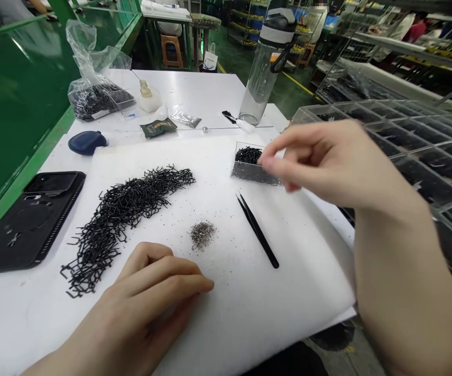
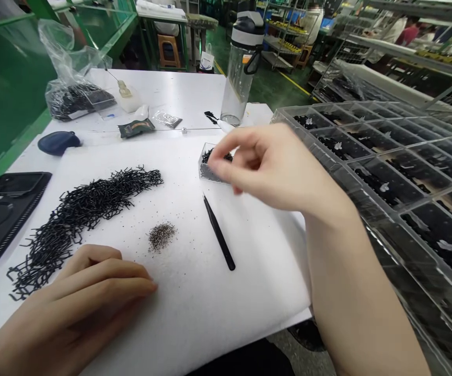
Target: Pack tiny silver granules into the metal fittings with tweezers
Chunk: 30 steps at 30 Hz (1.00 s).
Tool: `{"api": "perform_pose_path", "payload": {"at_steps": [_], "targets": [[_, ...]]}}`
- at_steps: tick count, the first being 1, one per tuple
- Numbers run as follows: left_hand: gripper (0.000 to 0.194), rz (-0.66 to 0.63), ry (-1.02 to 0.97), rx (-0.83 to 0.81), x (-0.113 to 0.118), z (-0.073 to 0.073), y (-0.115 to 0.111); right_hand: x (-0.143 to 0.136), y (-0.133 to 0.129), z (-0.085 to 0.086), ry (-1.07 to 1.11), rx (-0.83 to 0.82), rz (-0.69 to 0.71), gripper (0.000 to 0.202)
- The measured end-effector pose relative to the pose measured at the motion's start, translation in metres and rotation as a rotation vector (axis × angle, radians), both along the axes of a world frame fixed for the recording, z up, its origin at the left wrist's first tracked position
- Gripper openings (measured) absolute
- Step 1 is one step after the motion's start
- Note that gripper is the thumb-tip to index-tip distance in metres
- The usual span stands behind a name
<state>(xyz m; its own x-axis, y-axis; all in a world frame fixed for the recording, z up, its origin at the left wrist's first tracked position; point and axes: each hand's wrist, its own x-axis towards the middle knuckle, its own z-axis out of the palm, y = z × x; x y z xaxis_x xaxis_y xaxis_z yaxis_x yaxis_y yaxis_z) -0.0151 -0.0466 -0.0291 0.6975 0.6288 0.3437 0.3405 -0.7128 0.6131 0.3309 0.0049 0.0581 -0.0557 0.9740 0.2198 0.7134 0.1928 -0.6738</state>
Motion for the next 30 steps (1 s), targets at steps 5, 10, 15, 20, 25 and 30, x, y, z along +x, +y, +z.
{"api": "perform_pose_path", "payload": {"at_steps": [5, 10, 15, 20, 25, 30], "targets": [[0.037, 0.092, 0.025, 0.024, 0.002, 0.002, -0.004, -0.010, -0.003, -0.012, -0.183, -0.552, 0.381, 0.025], [0.033, 0.179, 0.057, -0.049, 0.003, 0.004, -0.009, -0.016, 0.001, -0.027, -0.130, -0.498, 0.454, 0.022], [0.031, 0.184, 0.073, -0.063, 0.003, 0.006, -0.010, -0.013, 0.009, -0.023, 0.361, -0.415, 0.465, 0.022], [0.037, 0.198, 0.057, -0.018, 0.008, 0.011, -0.012, -0.017, 0.024, -0.040, 0.727, -0.373, 0.434, 0.022], [0.036, 0.228, 0.047, -0.024, 0.010, 0.012, -0.015, -0.027, 0.021, -0.055, 0.763, -0.305, 0.415, 0.017], [0.032, 0.256, 0.059, -0.043, 0.010, 0.013, -0.017, -0.034, 0.018, -0.056, 0.588, -0.243, 0.488, 0.033]]}}
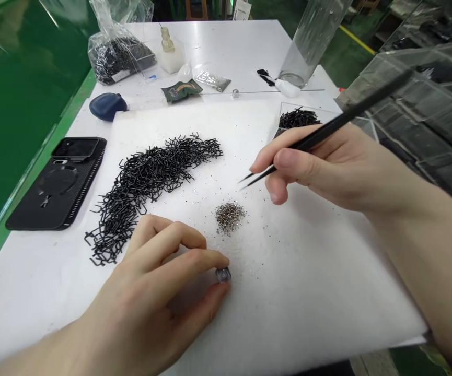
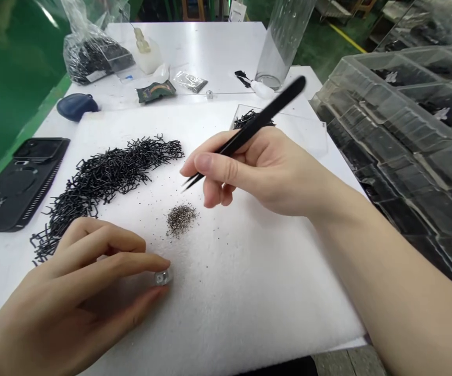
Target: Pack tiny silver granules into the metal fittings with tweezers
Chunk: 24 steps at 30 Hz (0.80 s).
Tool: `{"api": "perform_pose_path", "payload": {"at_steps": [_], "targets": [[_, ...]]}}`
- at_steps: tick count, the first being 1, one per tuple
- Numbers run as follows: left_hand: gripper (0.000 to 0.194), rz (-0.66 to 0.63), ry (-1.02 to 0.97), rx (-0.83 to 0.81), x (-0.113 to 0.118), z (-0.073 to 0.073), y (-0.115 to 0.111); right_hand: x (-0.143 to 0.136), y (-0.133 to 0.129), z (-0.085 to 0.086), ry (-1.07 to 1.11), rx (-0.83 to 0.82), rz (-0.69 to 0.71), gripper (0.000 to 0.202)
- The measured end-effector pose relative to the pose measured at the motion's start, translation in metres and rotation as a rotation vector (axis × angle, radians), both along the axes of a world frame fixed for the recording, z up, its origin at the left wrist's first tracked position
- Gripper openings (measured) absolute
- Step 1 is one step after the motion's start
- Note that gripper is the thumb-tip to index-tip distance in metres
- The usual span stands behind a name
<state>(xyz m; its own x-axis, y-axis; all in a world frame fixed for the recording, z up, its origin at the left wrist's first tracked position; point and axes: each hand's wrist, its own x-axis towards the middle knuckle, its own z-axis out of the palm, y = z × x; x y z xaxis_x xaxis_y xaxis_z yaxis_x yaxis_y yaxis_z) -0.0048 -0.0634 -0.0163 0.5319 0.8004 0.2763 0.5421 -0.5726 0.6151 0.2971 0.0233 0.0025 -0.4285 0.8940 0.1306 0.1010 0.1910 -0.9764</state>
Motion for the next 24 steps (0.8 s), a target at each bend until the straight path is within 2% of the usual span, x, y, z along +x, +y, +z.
{"api": "perform_pose_path", "payload": {"at_steps": [4, 8, 11, 16, 24], "targets": [[0.035, 0.006, 0.017, 0.022, -0.0007, 0.0011, -0.0015, -0.0009, 0.0027, -0.0035, -0.052, 0.104, 0.026, 0.012], [0.038, -0.001, 0.048, 0.046, -0.0030, 0.0007, -0.0033, 0.0001, 0.0034, -0.0054, -0.115, 0.079, -0.011, 0.023], [0.038, -0.010, 0.075, 0.053, -0.0033, 0.0002, -0.0035, 0.0009, 0.0030, -0.0039, -0.156, 0.039, 0.013, 0.029], [0.038, -0.009, 0.084, 0.036, -0.0027, 0.0002, -0.0030, 0.0026, 0.0020, -0.0028, -0.216, 0.071, 0.096, 0.018], [0.033, -0.014, 0.092, -0.011, -0.0039, 0.0017, -0.0005, 0.0036, -0.0007, -0.0049, -0.261, 0.122, 0.090, 0.014]]}}
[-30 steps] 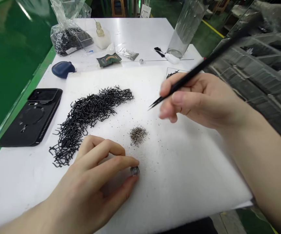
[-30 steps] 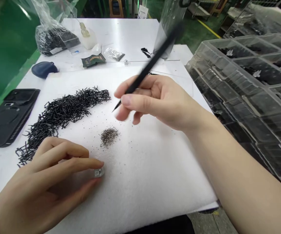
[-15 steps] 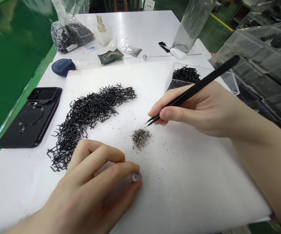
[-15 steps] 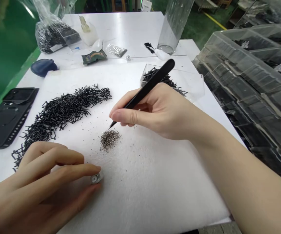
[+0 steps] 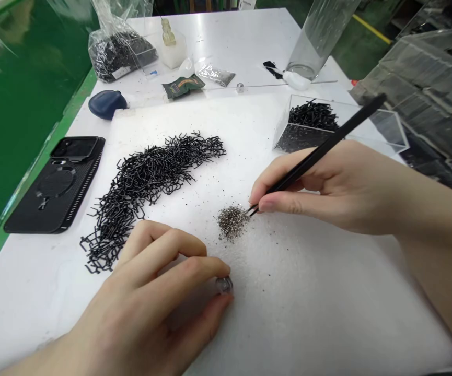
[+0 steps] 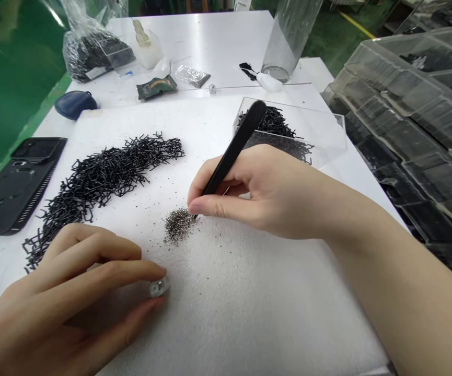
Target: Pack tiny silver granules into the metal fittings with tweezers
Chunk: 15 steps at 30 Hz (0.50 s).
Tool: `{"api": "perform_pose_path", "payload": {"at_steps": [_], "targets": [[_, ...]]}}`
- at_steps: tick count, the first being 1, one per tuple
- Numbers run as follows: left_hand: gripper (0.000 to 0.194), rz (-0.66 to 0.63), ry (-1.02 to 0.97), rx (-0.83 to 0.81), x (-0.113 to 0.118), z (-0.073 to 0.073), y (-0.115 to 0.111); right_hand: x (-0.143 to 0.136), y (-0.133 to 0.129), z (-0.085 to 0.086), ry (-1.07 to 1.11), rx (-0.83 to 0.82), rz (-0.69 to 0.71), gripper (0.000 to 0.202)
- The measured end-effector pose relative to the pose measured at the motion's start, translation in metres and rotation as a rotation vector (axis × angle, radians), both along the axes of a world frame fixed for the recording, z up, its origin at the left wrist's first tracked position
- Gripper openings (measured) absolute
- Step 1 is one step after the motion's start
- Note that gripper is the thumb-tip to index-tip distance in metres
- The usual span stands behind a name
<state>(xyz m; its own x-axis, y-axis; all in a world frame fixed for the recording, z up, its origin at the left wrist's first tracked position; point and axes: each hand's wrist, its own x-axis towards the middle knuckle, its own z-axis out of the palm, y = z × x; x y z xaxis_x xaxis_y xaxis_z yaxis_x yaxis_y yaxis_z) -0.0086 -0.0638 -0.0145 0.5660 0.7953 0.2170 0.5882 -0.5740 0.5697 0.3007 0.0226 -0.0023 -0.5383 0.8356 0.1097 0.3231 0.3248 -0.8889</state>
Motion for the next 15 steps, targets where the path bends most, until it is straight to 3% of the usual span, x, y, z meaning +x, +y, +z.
{"api": "perform_pose_path", "payload": {"at_steps": [15], "targets": [[0.030, 0.057, -0.057, -0.007, 0.0055, 0.0022, -0.0007, 0.0004, -0.0007, 0.0006, -0.033, -0.001, 0.007, 0.014]]}}
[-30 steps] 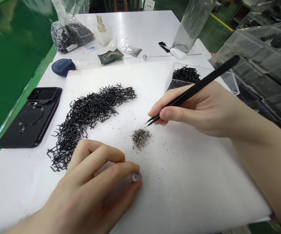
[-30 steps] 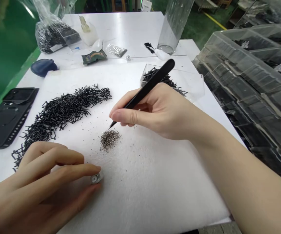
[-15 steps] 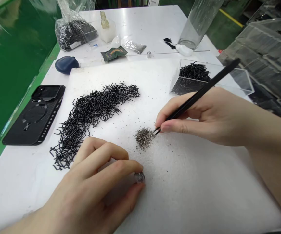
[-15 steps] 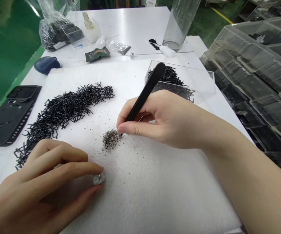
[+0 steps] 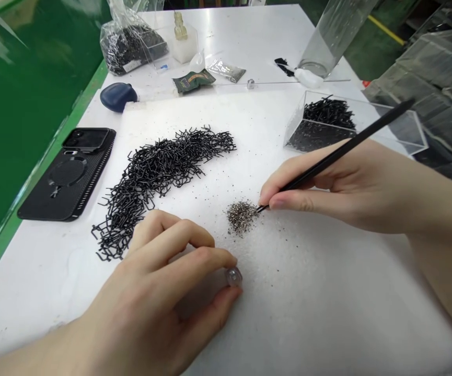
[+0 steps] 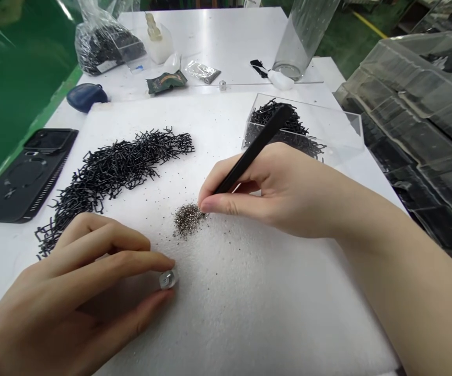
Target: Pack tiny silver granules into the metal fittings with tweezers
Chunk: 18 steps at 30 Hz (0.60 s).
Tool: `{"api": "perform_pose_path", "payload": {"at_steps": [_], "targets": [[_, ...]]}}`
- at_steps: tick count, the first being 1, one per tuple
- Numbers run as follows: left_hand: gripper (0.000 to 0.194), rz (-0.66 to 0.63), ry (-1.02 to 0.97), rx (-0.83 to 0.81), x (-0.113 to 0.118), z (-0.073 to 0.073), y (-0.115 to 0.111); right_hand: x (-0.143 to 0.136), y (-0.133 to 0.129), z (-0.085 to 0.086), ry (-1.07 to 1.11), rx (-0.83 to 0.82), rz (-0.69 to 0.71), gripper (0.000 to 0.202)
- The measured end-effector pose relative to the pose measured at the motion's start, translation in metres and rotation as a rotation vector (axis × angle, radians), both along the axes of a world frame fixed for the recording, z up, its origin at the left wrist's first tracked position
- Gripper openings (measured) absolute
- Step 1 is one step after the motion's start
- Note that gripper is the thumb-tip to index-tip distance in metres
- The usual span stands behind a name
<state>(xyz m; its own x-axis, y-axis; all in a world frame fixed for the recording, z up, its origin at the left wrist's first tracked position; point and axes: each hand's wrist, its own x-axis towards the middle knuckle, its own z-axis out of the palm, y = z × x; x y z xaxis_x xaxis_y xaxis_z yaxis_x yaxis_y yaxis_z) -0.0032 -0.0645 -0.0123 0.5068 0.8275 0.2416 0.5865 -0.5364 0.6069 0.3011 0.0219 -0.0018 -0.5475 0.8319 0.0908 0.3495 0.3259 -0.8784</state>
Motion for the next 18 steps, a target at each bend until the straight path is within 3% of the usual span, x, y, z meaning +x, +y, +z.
{"api": "perform_pose_path", "payload": {"at_steps": [18], "targets": [[0.023, -0.055, -0.063, 0.060, -0.002, -0.007, 0.005, -0.002, -0.003, 0.010, 0.006, -0.029, -0.008, 0.018]]}}
